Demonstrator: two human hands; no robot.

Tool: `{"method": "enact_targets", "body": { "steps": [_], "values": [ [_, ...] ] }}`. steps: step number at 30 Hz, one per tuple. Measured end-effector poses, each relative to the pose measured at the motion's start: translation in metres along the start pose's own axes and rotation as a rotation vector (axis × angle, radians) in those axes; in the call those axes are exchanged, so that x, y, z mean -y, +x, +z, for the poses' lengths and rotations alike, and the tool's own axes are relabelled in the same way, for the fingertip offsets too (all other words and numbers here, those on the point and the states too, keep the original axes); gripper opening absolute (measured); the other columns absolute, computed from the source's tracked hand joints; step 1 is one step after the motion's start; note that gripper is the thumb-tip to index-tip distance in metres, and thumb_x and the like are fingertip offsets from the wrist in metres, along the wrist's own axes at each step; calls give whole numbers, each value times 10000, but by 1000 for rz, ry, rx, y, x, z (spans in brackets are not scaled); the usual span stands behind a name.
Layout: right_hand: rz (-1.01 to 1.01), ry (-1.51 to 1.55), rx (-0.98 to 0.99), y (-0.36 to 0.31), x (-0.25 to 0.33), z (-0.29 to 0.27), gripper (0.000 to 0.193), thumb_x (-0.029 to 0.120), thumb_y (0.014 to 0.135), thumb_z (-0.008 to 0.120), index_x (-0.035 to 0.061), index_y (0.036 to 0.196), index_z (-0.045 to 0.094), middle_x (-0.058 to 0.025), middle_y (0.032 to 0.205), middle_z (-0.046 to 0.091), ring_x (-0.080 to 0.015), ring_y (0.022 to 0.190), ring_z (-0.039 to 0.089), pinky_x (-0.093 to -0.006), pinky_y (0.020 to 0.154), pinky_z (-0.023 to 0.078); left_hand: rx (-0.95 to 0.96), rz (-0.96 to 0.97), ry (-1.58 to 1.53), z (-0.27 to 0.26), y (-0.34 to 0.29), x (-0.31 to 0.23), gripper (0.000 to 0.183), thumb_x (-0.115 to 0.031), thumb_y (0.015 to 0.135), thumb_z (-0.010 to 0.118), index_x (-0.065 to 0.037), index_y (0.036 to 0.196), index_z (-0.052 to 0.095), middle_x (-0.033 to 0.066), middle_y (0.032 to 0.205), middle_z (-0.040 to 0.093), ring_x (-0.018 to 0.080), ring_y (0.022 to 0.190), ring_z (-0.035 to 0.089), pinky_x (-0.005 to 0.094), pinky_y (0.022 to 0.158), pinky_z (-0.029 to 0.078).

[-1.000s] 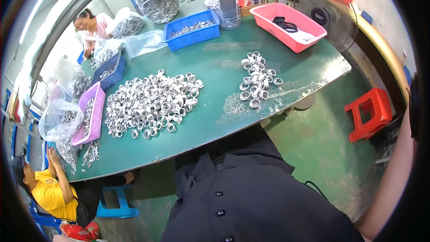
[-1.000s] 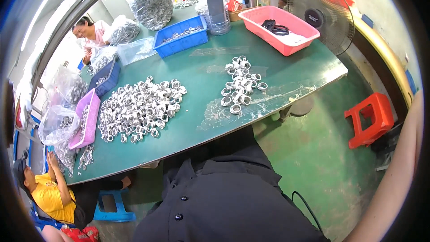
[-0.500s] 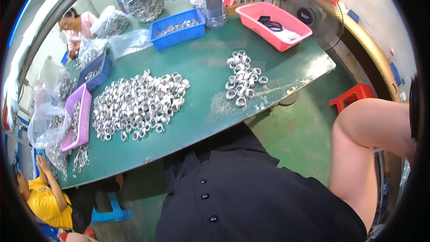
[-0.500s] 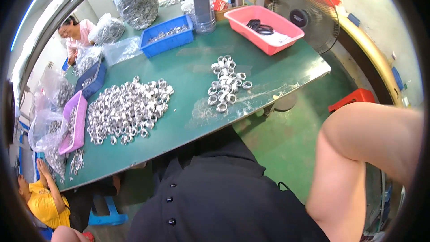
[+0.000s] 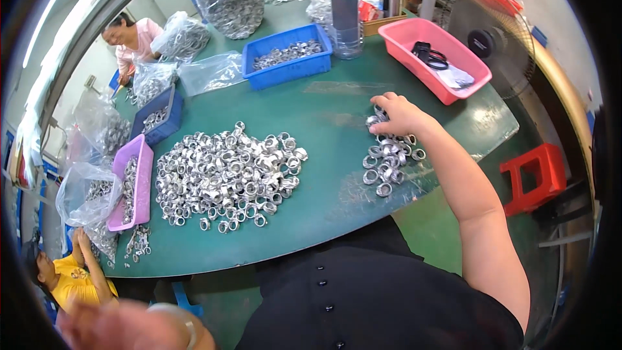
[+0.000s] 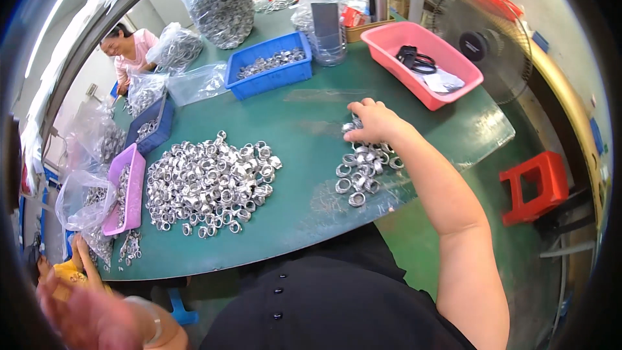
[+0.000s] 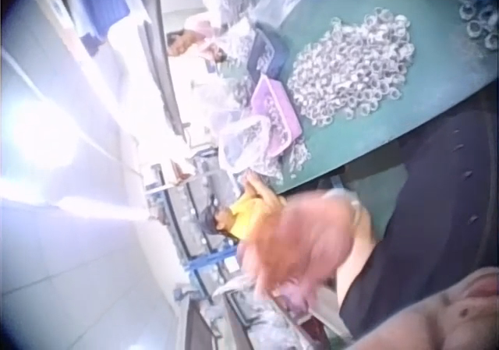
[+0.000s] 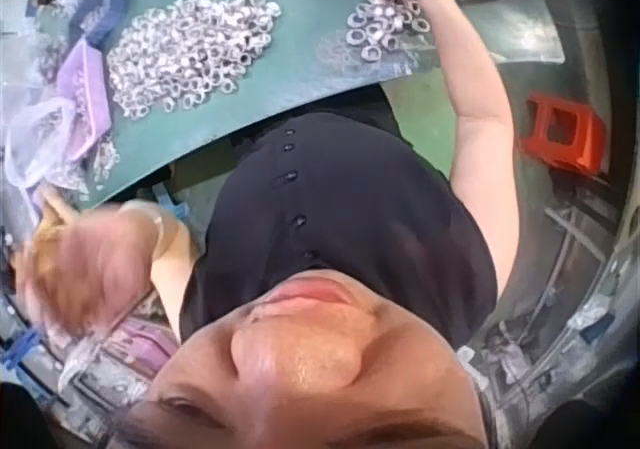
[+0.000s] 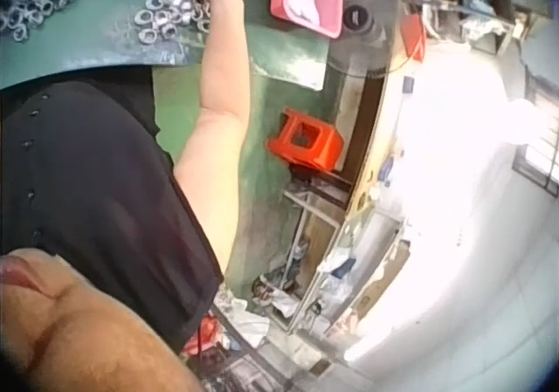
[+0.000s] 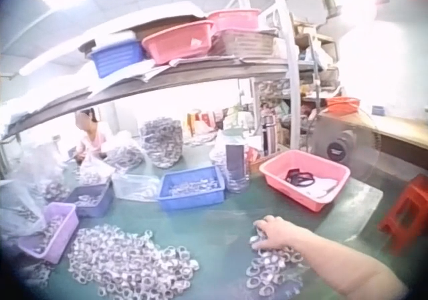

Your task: The person picks up metal rings from a large pile, rotates them by hand to check for defects, and places them into a separate pile on the table.

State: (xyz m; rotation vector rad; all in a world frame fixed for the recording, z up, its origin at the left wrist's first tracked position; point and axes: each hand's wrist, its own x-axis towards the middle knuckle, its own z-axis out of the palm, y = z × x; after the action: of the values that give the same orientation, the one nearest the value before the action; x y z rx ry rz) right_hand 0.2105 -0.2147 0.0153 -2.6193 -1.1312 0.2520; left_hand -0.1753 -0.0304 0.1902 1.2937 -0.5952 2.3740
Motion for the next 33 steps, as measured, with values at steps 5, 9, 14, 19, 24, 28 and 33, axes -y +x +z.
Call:
{"method": "enact_targets", "body": {
  "steps": [5,9,14,19,24,28,33],
  "values": [
    [-137,-145,117,19,18,8,591,265,675,748,139,1214,541,-157,1183,509,-361,1070,509,-422,909,458,1355,-713,181,-11,-128,43,371,-171,761,651,-4,1083,575,173,1124,544,363,1083,496,442,926,373],
    [-206,-186,201,23,45,3,496,194,703,717,161,1176,570,-123,1150,526,-341,1055,519,-415,886,468,1778,-477,216,-20,-198,53,479,-229,727,701,-116,1173,568,118,1288,462,358,1222,385,523,998,270],
    [-443,-114,228,33,57,7,348,137,715,682,127,1058,620,-108,1052,575,-309,995,563,-392,849,472,1879,-340,202,-3,-228,68,442,-248,773,659,-119,1187,571,79,1315,455,304,1229,395,553,1030,237],
    [-547,74,232,37,56,17,264,102,714,674,96,975,635,-95,979,596,-289,957,582,-380,812,473,1965,-311,350,5,-244,77,418,-266,796,631,-84,1168,574,55,1275,489,283,1228,403,579,1043,203],
    [-533,137,202,33,50,17,231,86,718,673,66,945,637,-93,981,602,-291,956,584,-382,811,469,1798,-451,374,24,-246,75,377,-230,785,646,-72,1123,591,100,1179,537,329,1205,416,599,1029,184],
    [-493,229,219,33,47,15,221,85,721,678,44,933,634,-105,965,606,-300,943,581,-382,802,464,1708,-535,409,42,-253,74,379,-229,767,671,-58,1099,601,117,1152,545,341,1197,421,591,1023,190],
    [-549,492,182,32,41,1,218,69,717,699,27,922,638,-87,904,604,-228,783,595,-331,691,480,1540,-660,364,56,-264,75,331,-230,763,677,-28,1018,619,121,1075,558,323,1126,455,559,1008,229]
  ]
}}
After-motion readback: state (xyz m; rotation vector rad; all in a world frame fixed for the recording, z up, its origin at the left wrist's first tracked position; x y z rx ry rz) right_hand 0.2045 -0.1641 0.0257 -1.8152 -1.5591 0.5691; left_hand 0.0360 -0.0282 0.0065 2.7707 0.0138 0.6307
